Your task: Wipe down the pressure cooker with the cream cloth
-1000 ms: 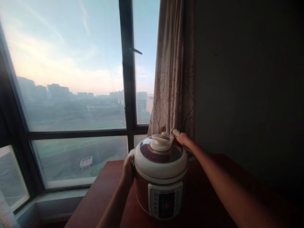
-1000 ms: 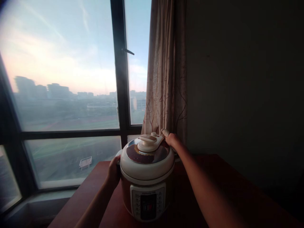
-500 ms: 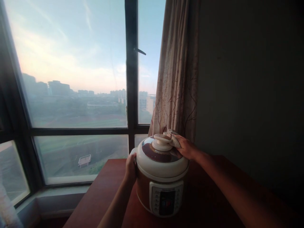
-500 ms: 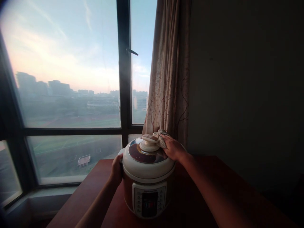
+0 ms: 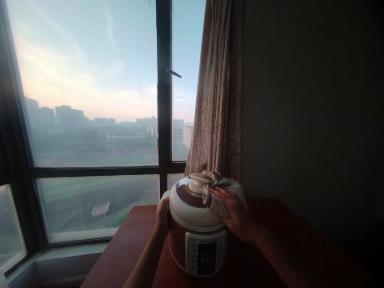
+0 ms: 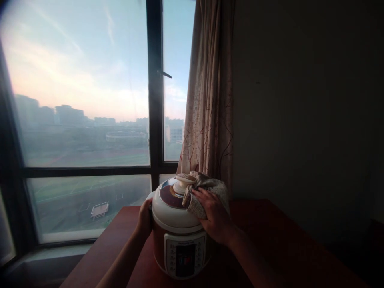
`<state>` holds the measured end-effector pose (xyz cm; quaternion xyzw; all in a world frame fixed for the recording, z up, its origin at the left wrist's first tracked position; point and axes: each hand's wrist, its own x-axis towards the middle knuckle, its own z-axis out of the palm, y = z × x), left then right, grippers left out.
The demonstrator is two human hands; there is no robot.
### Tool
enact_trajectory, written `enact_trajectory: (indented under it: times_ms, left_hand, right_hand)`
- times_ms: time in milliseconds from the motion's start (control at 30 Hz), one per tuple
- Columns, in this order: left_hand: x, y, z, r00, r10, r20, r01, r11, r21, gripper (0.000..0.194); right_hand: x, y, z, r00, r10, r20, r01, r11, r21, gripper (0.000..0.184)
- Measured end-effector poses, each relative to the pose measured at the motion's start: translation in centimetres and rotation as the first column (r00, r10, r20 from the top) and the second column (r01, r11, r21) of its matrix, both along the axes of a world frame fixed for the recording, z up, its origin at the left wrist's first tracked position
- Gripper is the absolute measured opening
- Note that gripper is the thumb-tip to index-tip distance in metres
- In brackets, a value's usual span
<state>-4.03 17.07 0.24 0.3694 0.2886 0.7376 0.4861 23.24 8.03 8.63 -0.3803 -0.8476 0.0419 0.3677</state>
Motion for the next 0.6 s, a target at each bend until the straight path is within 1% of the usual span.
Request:
enact_trajectory:
  times_ms: [100,167,300,367,433,500,600]
  left_hand:
    - [-0.2,0.1,0.0,1.0,-0.021,-0.008,0.021,1.0,-0.004,0.028]
    - [-0.4,0.2,-0.1,1.0,-0.024,-0.012,0.024,1.0,-0.008,0.028]
    - [-0.7,0.1,0.0,0.999,-0.042,-0.019,0.042,0.999,-0.018,0.03]
    - [-0.8,0.0,0.0,0.998,-0.054,-0.024,0.053,0.998,-0.023,0.031]
    - [-0.8,-0.1,0.1,0.998,-0.06,-0.025,0.059,0.998,-0.03,0.033]
    - [-0.7,-0.1,0.2,0.998,-0.062,-0.026,0.061,0.997,-0.036,0.033]
    - [-0.6,-0.2,0.2,0.997,-0.068,-0.026,0.067,0.997,-0.042,0.035]
  right_hand:
    - [-0.2,-2.1,0.1,0.999,0.038,0.02,-0.038,0.999,0.007,0.066]
    - [-0.2,-3.0,-0.3,0.997,0.052,0.053,-0.054,0.998,0.029,0.068]
    - [-0.2,-3.5,-1.6,0.995,0.029,0.098,-0.039,0.994,0.102,0.076]
    - [-0.2,-3.1,-2.3,0.997,-0.003,0.078,-0.009,0.989,0.147,0.079]
    - [0.0,-2.1,-2.9,0.999,-0.035,0.028,0.029,0.982,0.185,0.078]
    - [0.3,-0.6,-3.2,0.997,-0.065,-0.045,0.073,0.977,0.201,0.073]
    - [1.0,2.6,-2.7,0.982,-0.1,-0.159,0.125,0.979,0.158,0.06]
